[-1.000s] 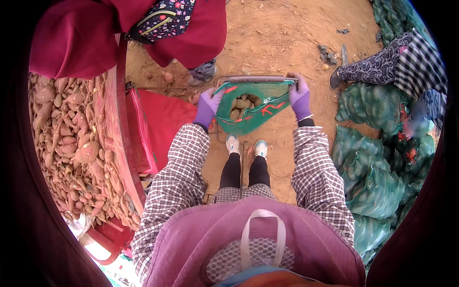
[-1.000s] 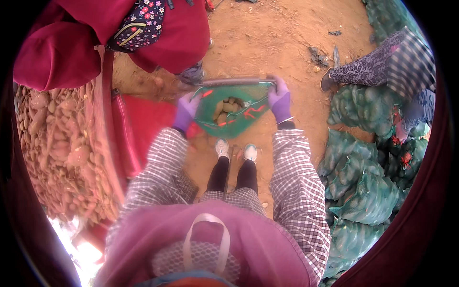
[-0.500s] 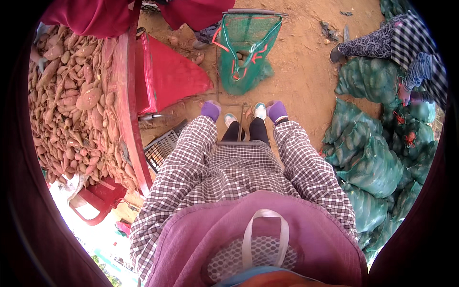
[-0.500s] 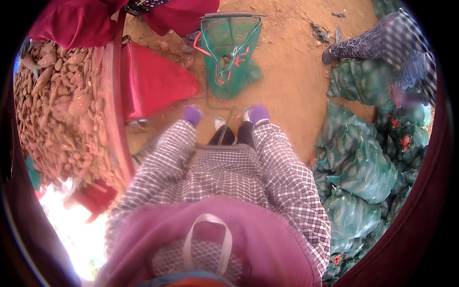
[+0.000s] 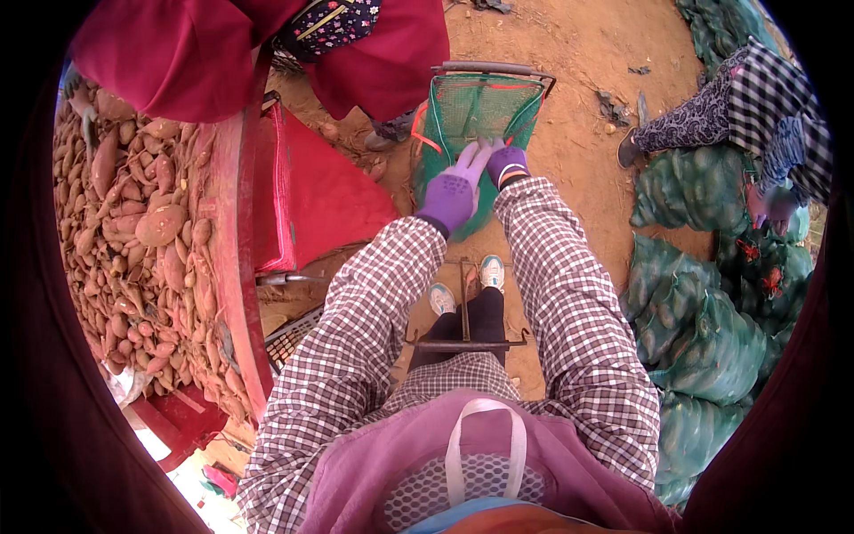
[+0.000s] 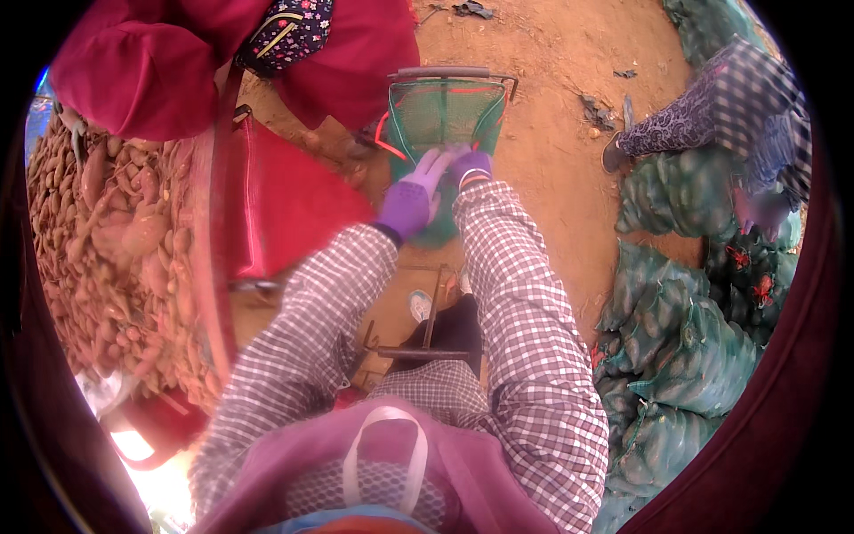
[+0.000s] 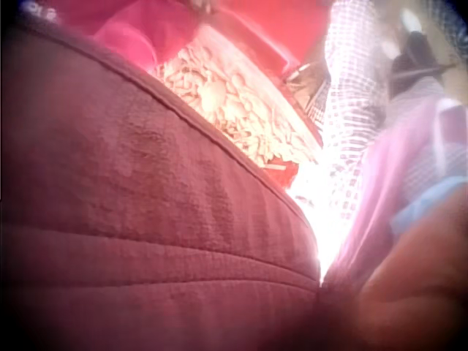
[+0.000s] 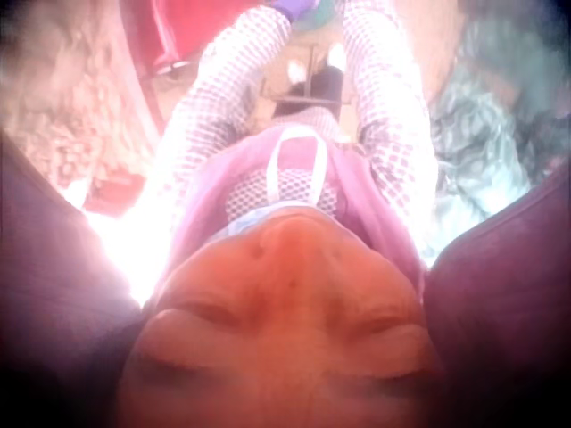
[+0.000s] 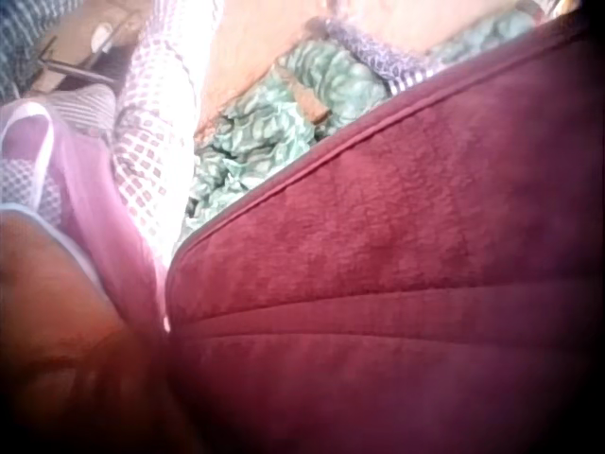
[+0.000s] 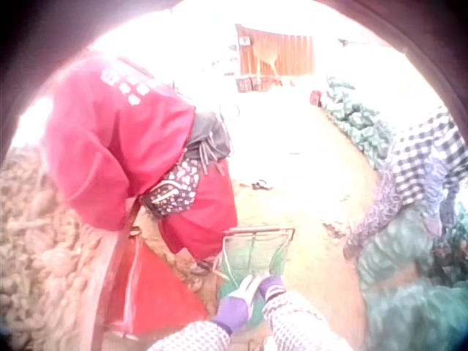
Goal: The person sorts sweet potatoes from a large red bin, picking them by hand and placing them into a green mesh bag. The person then weighs the bag on a hanging scale and returns to the bin to continue sorting.
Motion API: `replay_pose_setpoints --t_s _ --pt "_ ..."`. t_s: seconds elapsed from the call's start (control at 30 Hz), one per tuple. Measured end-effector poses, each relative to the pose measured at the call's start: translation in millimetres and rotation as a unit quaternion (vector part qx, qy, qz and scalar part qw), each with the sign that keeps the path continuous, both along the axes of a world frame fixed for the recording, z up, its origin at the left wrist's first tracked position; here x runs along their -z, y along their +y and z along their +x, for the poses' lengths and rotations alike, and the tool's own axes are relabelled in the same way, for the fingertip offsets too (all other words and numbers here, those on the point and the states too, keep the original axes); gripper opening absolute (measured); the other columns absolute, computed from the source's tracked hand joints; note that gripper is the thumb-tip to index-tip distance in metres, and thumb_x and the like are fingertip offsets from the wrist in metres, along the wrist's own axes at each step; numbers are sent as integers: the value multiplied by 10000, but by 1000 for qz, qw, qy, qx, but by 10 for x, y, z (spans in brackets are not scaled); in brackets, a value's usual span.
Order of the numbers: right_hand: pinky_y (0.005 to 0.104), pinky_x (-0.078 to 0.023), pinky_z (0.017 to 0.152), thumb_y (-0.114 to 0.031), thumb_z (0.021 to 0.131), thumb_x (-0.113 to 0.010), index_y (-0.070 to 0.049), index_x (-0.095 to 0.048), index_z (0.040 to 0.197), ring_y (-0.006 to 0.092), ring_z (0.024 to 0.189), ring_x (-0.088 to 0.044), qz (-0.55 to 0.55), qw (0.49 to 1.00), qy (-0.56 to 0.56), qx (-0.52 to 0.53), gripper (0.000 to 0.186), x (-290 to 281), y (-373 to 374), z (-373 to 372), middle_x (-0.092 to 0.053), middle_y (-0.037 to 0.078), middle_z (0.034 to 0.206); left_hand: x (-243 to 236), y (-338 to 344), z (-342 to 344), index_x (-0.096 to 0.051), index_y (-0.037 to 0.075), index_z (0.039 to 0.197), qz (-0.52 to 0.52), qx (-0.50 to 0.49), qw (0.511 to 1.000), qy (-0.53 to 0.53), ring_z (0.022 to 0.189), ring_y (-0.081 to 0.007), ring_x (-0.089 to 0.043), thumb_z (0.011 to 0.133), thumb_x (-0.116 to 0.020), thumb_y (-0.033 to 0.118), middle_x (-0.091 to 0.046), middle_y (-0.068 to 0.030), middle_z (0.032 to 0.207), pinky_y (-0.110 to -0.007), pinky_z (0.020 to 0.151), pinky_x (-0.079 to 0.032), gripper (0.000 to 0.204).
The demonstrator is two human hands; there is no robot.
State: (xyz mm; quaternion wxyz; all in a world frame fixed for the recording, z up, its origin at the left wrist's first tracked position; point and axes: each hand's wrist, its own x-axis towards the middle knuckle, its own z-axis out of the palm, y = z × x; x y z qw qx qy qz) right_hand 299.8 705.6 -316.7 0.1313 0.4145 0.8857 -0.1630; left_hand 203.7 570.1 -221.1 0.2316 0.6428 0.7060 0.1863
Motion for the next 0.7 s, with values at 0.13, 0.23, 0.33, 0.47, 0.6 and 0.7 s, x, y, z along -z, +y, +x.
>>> replay_pose_setpoints --t_s 0.13,0.23,0.33,0.47,0.6,0.7 --pt "450 -544 738 -152 853 -602 -120 -660 1101 333 934 -668 2 992 -64 -105 257 479 -490 619 -633 143 1053 819 160 -351 -475 115 1351 -60 -2 985 163 978 -364 -649 775 -679 146 -509 -154 1336 -453 763 -543 612" --pt "451 -538 683 -109 818 -612 -127 -668 976 332 828 -662 -32 989 58 -132 169 131 -929 1334 -611 119 961 950 -336 -467 -557 121 1203 -125 45 961 241 910 -321 -652 771 -665 136 -551 -116 1182 -450 678 -534 445" --pt "474 -514 641 -80 816 -590 -105 -641 920 356 755 -635 -65 980 150 -113 118 -287 -1247 1731 -577 138 893 654 -990 -472 -607 127 994 1 174 958 226 755 -300 -646 762 -656 137 -545 -93 1021 -446 598 -518 236" --pt "477 -500 622 -84 827 -580 -93 -623 903 367 742 -624 -95 976 160 -114 88 -513 -1573 1794 -577 146 904 66 -1402 -502 -582 126 1025 -192 190 945 185 818 -292 -686 816 -644 135 -565 -90 1011 -432 597 -539 217" --pt "468 -504 647 -106 857 -570 -82 -613 896 367 777 -625 -75 980 167 -80 62 -782 -1665 1653 -581 147 901 -122 -1569 -548 -589 124 948 -103 116 974 164 766 -316 -647 841 -581 100 -565 -96 954 -436 617 -514 110" --pt "464 -505 677 -100 868 -566 -85 -622 912 363 804 -626 -56 983 166 -46 73 -1113 -1542 1757 -590 146 910 -12 -1530 -557 -585 132 926 -60 140 970 191 766 -307 -648 837 -578 96 -563 -93 930 -431 612 -510 96"
